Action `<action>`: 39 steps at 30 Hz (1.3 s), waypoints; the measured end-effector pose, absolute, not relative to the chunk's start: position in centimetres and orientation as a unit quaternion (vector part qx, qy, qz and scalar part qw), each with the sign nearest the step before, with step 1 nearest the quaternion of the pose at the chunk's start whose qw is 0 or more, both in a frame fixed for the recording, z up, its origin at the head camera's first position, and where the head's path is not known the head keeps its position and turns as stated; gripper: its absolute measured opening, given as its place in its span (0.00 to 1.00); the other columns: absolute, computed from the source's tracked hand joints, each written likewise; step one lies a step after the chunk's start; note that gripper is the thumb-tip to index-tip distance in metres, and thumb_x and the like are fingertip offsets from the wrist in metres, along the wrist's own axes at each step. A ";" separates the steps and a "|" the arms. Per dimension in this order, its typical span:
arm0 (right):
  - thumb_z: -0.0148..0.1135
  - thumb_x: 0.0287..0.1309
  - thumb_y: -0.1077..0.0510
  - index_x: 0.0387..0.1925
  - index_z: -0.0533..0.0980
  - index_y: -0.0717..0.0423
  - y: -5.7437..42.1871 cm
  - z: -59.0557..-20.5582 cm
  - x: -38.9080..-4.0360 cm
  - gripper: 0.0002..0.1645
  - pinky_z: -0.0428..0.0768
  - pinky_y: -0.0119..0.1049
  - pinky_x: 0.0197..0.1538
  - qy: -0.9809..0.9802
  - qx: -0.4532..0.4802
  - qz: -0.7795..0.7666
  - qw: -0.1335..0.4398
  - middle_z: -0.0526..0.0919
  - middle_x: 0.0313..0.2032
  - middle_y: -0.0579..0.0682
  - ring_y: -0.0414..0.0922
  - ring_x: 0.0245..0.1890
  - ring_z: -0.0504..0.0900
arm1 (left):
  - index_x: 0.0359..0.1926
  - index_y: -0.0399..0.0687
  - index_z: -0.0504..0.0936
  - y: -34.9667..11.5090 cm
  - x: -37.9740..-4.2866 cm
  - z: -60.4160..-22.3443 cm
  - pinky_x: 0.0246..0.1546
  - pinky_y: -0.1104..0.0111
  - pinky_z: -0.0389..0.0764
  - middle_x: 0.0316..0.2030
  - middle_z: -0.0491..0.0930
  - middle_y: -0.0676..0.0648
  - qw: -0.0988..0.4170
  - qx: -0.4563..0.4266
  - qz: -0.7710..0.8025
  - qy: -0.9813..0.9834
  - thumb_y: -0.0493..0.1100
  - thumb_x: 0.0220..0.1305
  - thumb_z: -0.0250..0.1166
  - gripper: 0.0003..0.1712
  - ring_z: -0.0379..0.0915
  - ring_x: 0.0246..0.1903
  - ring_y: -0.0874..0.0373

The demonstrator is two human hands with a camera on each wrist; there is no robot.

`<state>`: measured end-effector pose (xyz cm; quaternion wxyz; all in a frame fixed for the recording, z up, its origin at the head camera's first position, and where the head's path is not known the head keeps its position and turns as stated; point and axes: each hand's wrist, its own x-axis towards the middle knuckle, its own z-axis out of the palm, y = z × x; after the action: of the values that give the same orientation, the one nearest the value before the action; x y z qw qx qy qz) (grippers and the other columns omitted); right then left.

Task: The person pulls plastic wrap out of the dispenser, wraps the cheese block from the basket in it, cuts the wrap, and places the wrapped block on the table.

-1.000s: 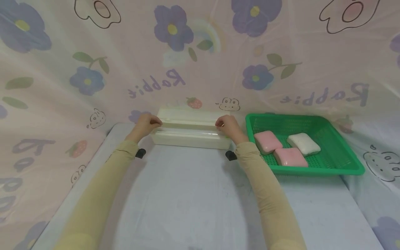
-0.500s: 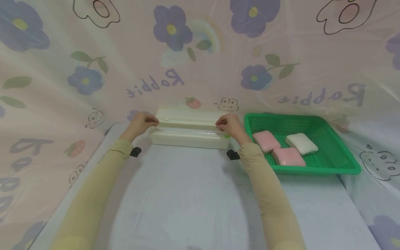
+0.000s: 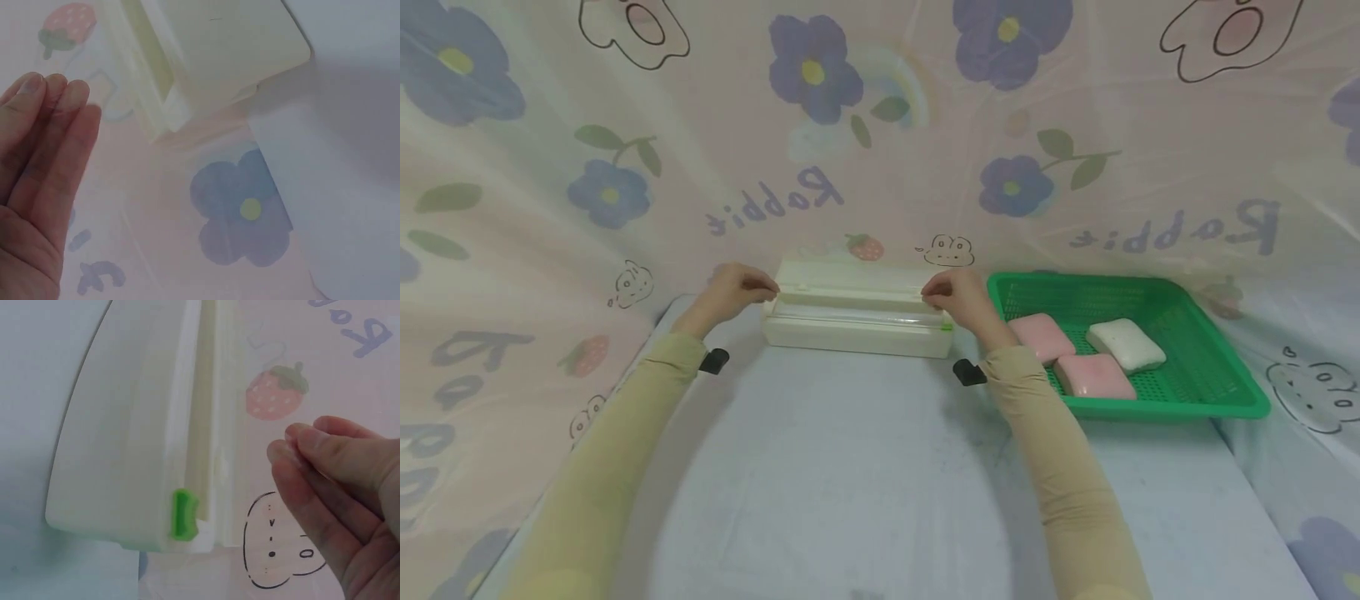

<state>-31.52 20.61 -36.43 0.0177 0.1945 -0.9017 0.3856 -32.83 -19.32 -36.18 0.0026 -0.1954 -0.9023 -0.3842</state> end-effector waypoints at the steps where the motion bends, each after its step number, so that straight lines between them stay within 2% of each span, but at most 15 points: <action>1: 0.64 0.59 0.66 0.40 0.82 0.65 20.6 -36.3 -31.4 0.08 0.82 0.43 0.41 -0.903 0.194 0.382 0.021 0.84 0.37 0.58 0.53 0.36 0.83 | 0.40 0.38 0.85 -19.3 -32.7 -36.0 0.42 0.61 0.81 0.38 0.83 0.42 0.000 -0.194 -0.387 -0.902 0.33 0.62 0.65 0.07 0.79 0.39 0.47; 10: 0.64 0.59 0.65 0.40 0.82 0.62 20.7 -34.9 -30.3 0.08 0.82 0.42 0.41 -0.906 0.184 0.380 0.025 0.84 0.40 0.57 0.50 0.40 0.83 | 0.42 0.38 0.85 -19.7 -31.9 -34.8 0.44 0.59 0.81 0.40 0.83 0.41 0.000 -0.189 -0.392 -0.900 0.34 0.62 0.65 0.08 0.79 0.42 0.46; 20: 0.65 0.57 0.67 0.40 0.83 0.60 20.9 -33.3 -29.4 0.09 0.82 0.43 0.44 -0.899 0.194 0.392 0.038 0.84 0.40 0.55 0.49 0.41 0.83 | 0.39 0.42 0.87 -19.7 -31.4 -33.4 0.44 0.61 0.81 0.40 0.83 0.43 0.046 -0.193 -0.391 -0.899 0.35 0.60 0.67 0.07 0.80 0.40 0.52; 26: 0.65 0.57 0.67 0.40 0.83 0.59 21.2 -32.7 -29.1 0.09 0.82 0.43 0.45 -0.899 0.198 0.388 0.046 0.84 0.40 0.54 0.49 0.43 0.83 | 0.39 0.43 0.87 -19.9 -31.1 -32.6 0.45 0.61 0.81 0.40 0.84 0.44 0.051 -0.201 -0.401 -0.892 0.35 0.60 0.67 0.07 0.80 0.40 0.53; 39: 0.66 0.55 0.69 0.37 0.84 0.59 21.1 -31.0 -27.7 0.08 0.83 0.33 0.40 -0.892 0.232 0.374 0.105 0.85 0.38 0.54 0.48 0.38 0.84 | 0.40 0.41 0.87 -20.3 -29.8 -30.6 0.41 0.62 0.82 0.39 0.84 0.44 0.082 -0.230 -0.381 -0.892 0.35 0.59 0.68 0.07 0.81 0.38 0.53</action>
<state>-27.70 21.05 -30.96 0.1047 0.2324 -0.8918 0.3738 -29.75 -20.32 -30.56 0.0822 -0.2295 -0.8920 -0.3806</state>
